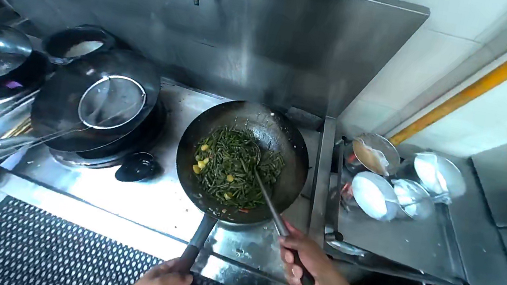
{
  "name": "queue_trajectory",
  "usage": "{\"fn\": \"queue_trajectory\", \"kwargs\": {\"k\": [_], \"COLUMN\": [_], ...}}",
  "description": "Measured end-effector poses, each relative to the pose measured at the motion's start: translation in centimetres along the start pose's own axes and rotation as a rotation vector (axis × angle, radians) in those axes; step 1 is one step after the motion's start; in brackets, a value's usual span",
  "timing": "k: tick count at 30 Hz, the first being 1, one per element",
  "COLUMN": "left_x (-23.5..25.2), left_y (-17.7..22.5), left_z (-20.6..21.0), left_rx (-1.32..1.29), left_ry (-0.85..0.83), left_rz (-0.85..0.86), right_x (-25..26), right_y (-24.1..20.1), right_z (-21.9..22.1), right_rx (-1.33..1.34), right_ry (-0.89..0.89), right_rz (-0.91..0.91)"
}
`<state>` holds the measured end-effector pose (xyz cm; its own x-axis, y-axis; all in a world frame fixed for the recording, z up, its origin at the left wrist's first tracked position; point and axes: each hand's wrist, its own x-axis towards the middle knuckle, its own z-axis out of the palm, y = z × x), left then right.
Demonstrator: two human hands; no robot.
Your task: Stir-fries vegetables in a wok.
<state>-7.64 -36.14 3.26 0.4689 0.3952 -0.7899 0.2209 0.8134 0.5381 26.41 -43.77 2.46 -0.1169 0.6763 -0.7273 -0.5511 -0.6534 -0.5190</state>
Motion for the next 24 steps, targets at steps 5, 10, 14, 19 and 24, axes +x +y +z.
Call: {"fn": "queue_trajectory", "kwargs": {"k": [5,10,14,19,24], "left_x": [-1.7,-1.4,0.5,-1.4,1.5], "left_y": [3.0,5.8,5.7,6.9,6.2], "left_z": [-4.7,-6.5,-9.2,-9.3,-10.1], "left_rx": [0.08,0.108,0.067,0.079,0.087], "left_ry": [-0.097,-0.187,-0.216,-0.271,-0.249], "left_rz": [-0.06,-0.147,-0.139,-0.15,-0.136], "right_x": [-4.9,-9.8,-13.4,-18.0,-12.3], "right_y": [0.8,0.3,0.5,0.2,1.0], "right_z": [6.3,14.1,18.0,20.2,20.3], "right_rx": [-0.512,-1.053,-1.298,-1.465,-1.591], "right_ry": [0.256,0.607,0.847,0.859,0.761], "right_rz": [-0.089,-0.034,-0.008,0.146,0.409]}}
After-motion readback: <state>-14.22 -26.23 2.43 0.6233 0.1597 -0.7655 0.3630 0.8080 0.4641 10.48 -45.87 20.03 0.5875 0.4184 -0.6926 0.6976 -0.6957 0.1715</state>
